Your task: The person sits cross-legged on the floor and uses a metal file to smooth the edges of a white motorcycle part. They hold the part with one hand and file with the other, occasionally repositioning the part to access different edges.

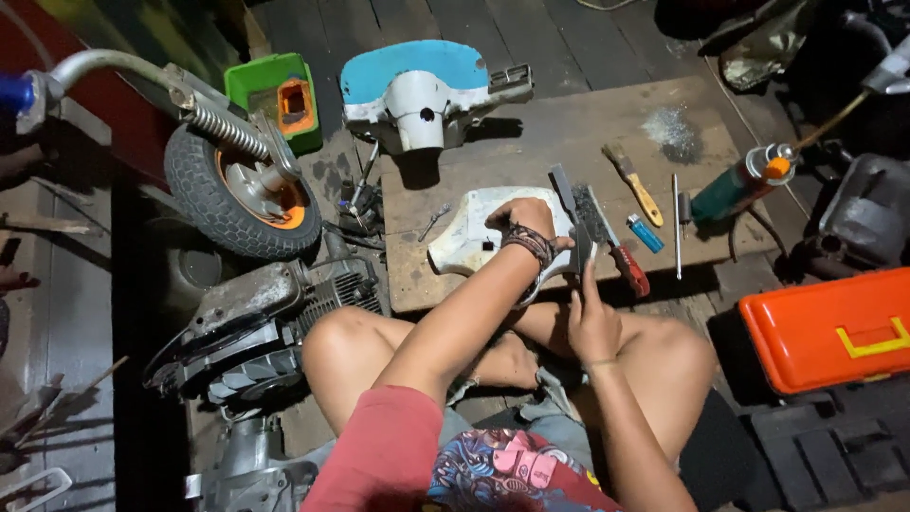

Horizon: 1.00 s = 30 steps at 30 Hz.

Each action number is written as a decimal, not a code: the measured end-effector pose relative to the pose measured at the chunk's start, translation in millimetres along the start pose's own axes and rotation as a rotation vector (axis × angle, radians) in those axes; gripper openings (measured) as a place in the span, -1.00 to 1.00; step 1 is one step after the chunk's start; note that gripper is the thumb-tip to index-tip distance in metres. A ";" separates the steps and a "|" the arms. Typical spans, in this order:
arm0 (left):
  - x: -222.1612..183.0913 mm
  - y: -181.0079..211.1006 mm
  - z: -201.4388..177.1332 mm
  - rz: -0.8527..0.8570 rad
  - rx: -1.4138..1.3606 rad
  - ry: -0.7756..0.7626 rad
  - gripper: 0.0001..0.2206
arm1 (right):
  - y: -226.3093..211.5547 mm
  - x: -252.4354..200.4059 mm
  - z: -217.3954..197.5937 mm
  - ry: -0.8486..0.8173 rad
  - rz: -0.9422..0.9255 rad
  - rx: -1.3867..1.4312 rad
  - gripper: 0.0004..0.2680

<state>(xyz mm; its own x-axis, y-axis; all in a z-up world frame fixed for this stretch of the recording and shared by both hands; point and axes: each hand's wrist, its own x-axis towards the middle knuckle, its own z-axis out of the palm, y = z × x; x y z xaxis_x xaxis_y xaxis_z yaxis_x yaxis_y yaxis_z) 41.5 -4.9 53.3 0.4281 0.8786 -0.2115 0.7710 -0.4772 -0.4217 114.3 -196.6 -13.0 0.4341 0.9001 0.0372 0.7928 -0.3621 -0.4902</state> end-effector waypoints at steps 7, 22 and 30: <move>2.6 0.6 1.1 0.005 0.009 -0.014 -0.12 | -5.5 3.7 -1.4 -0.008 -0.020 -0.001 -0.49; -8.2 -2.8 -6.9 -0.005 0.058 0.013 -0.18 | 3.0 -8.6 5.5 -0.037 0.048 0.125 -0.51; -6.9 1.3 -4.3 0.006 0.089 0.019 -0.18 | -13.9 16.6 3.4 0.000 0.008 0.222 -0.53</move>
<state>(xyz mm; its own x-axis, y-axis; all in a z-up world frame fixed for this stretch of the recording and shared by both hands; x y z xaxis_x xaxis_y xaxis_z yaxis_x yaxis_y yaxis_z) 41.5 -11.7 58.1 0.4420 0.8749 -0.1980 0.7237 -0.4782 -0.4976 109.1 -175.8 -8.6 0.4402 0.8973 0.0328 0.6756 -0.3070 -0.6703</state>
